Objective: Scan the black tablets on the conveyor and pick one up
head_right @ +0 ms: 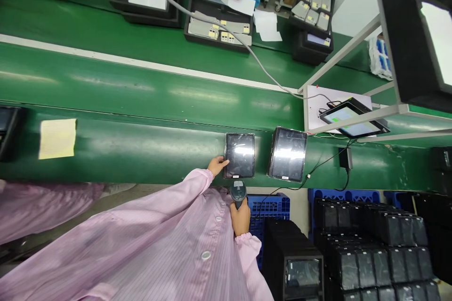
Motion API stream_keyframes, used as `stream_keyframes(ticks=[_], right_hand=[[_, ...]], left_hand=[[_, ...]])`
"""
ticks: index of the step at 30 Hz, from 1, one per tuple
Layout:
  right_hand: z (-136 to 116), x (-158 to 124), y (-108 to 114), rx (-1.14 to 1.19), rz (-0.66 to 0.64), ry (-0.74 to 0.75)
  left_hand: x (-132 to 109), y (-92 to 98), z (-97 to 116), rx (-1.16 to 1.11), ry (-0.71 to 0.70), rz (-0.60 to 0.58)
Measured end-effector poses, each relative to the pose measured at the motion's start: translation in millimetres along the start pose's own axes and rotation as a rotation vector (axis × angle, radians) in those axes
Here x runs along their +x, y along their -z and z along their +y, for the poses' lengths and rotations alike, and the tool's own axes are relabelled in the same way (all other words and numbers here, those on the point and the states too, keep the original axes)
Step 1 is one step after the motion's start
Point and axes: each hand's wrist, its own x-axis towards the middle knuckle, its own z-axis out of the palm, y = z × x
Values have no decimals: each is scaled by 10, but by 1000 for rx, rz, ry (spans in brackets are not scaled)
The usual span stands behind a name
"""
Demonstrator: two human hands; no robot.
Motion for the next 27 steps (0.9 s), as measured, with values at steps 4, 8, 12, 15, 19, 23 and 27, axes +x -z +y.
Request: stream_keyframes(ticks=[4, 8, 12, 15, 19, 23, 27], right_hand=[[-11, -11, 10, 22, 17, 16], [-24, -45, 68, 60, 13, 3], [-2, -95, 172, 125, 11, 13], [44, -123, 263, 154, 5, 7], [78, -160, 413, 211, -4, 0], [67, -235, 609, 273, 3, 5], [118, -342, 801, 308, 66, 8]], left_hand=[[27, -41, 20, 23, 30, 53], [34, -52, 43, 19, 78, 91], [2, -12, 145, -59, 99, 29], [-59, 4, 262, -148, 121, -56], [-183, 2, 408, -245, 151, -109], [-344, 103, 600, -306, 126, -129], [-541, 225, 1032, -413, 15, -197]])
